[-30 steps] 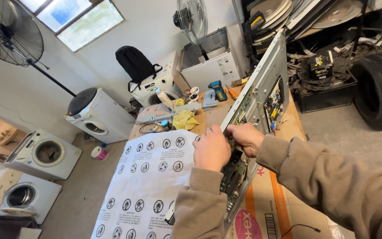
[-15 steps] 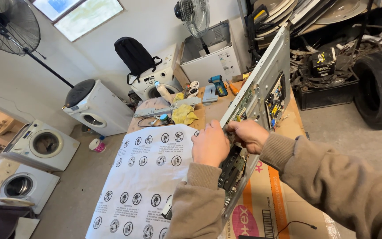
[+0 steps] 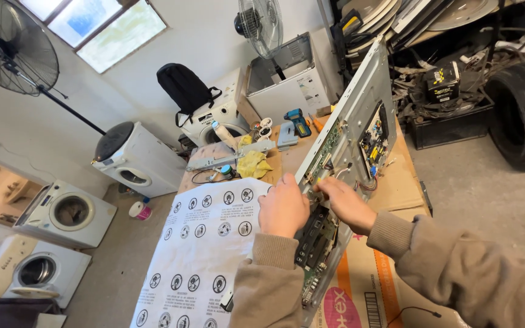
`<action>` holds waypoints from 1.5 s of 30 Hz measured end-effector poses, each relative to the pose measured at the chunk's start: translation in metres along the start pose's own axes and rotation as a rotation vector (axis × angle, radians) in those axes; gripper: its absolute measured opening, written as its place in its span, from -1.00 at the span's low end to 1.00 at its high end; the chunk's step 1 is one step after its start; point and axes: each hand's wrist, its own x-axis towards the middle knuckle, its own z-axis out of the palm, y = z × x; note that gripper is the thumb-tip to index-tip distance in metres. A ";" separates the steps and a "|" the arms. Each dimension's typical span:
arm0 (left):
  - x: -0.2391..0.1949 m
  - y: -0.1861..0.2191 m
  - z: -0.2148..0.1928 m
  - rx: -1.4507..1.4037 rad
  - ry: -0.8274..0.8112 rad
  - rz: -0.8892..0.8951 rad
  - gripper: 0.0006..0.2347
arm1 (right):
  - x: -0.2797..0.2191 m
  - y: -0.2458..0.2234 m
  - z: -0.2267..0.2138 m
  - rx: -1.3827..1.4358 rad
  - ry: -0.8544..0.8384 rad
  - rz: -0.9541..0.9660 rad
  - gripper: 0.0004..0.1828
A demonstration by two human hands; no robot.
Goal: The person works on the back of a television placed on a workbench, handling the main circuit board and using a small yellow tool to work along the board edge. They then lift and flip the television over and align its white frame bezel onto the screen.
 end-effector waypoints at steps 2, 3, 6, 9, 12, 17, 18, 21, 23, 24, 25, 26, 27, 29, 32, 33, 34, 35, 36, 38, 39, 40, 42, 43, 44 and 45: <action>-0.001 0.002 -0.002 0.018 -0.020 -0.004 -0.70 | -0.002 -0.005 0.002 -0.078 -0.057 -0.027 -0.68; 0.000 0.002 -0.003 0.020 -0.019 0.000 -0.70 | -0.001 -0.006 0.002 -0.076 -0.054 -0.029 -0.68; -0.001 0.002 -0.003 0.007 -0.025 -0.015 -0.70 | 0.000 -0.004 0.004 -0.069 -0.095 0.057 -0.69; 0.000 0.001 -0.002 0.016 -0.032 -0.034 -0.69 | 0.007 -0.001 0.003 -0.010 -0.038 0.121 -0.77; 0.000 0.001 0.000 0.014 -0.021 -0.018 -0.70 | 0.013 0.004 -0.001 0.047 -0.002 0.170 -0.82; -0.002 0.005 -0.007 0.000 -0.039 -0.029 -0.70 | 0.019 0.005 -0.003 0.085 -0.018 0.152 -0.82; -0.002 0.005 -0.007 0.000 -0.040 -0.030 -0.70 | 0.017 0.001 -0.003 0.085 -0.019 0.153 -0.82; -0.002 0.006 -0.008 -0.012 -0.043 -0.038 -0.70 | 0.015 -0.007 -0.003 0.048 -0.019 0.157 -0.84; -0.002 0.005 -0.007 0.008 -0.051 -0.029 -0.69 | 0.017 -0.004 -0.002 0.058 -0.034 0.148 -0.85; -0.002 0.005 -0.007 0.008 -0.051 -0.031 -0.69 | 0.017 -0.005 -0.002 0.058 -0.035 0.149 -0.85; -0.003 0.005 -0.007 0.005 -0.049 -0.030 -0.70 | 0.017 -0.007 -0.002 0.055 -0.040 0.152 -0.85; -0.003 0.005 -0.007 0.003 -0.046 -0.028 -0.70 | 0.017 -0.009 -0.002 0.054 -0.042 0.154 -0.85; -0.003 0.005 -0.007 0.004 -0.047 -0.028 -0.70 | 0.017 -0.012 -0.002 0.055 -0.042 0.154 -0.85; -0.004 0.005 -0.008 -0.001 -0.058 -0.037 -0.70 | 0.015 -0.020 -0.001 -0.041 -0.012 0.161 -0.84; -0.003 0.005 -0.008 0.009 -0.048 -0.027 -0.69 | 0.013 -0.027 -0.001 -0.138 0.005 0.140 -0.83; -0.004 0.005 -0.008 0.010 -0.049 -0.029 -0.69 | 0.013 -0.028 0.000 -0.137 0.003 0.142 -0.83; -0.004 0.005 -0.008 0.008 -0.050 -0.030 -0.69 | 0.013 -0.029 -0.001 -0.178 0.008 0.119 -0.83; -0.004 0.006 -0.008 0.006 -0.052 -0.032 -0.68 | 0.013 -0.031 -0.001 -0.219 0.013 0.096 -0.83; -0.004 0.005 -0.009 0.006 -0.052 -0.033 -0.68 | 0.014 -0.030 -0.001 -0.219 0.012 0.097 -0.83; -0.004 0.005 -0.008 0.009 -0.046 -0.024 -0.70 | 0.014 -0.029 0.000 -0.267 0.020 0.066 -0.82; -0.004 0.005 -0.008 0.009 -0.047 -0.025 -0.70 | 0.013 -0.029 0.000 -0.267 0.020 0.067 -0.82; -0.004 0.005 -0.008 0.009 -0.043 -0.020 -0.70 | 0.013 -0.030 0.000 -0.275 0.022 0.062 -0.81; -0.003 0.005 -0.007 0.010 -0.040 -0.015 -0.70 | 0.012 -0.033 0.002 -0.283 0.024 0.059 -0.79; -0.003 0.005 -0.007 0.010 -0.039 -0.016 -0.70 | 0.011 -0.034 0.003 -0.279 0.038 0.068 -0.77; -0.003 0.005 -0.007 0.010 -0.037 -0.017 -0.69 | 0.011 -0.035 0.005 -0.276 0.051 0.075 -0.75; -0.003 0.005 -0.008 0.011 -0.038 -0.017 -0.69 | 0.011 -0.037 0.006 -0.275 0.050 0.075 -0.75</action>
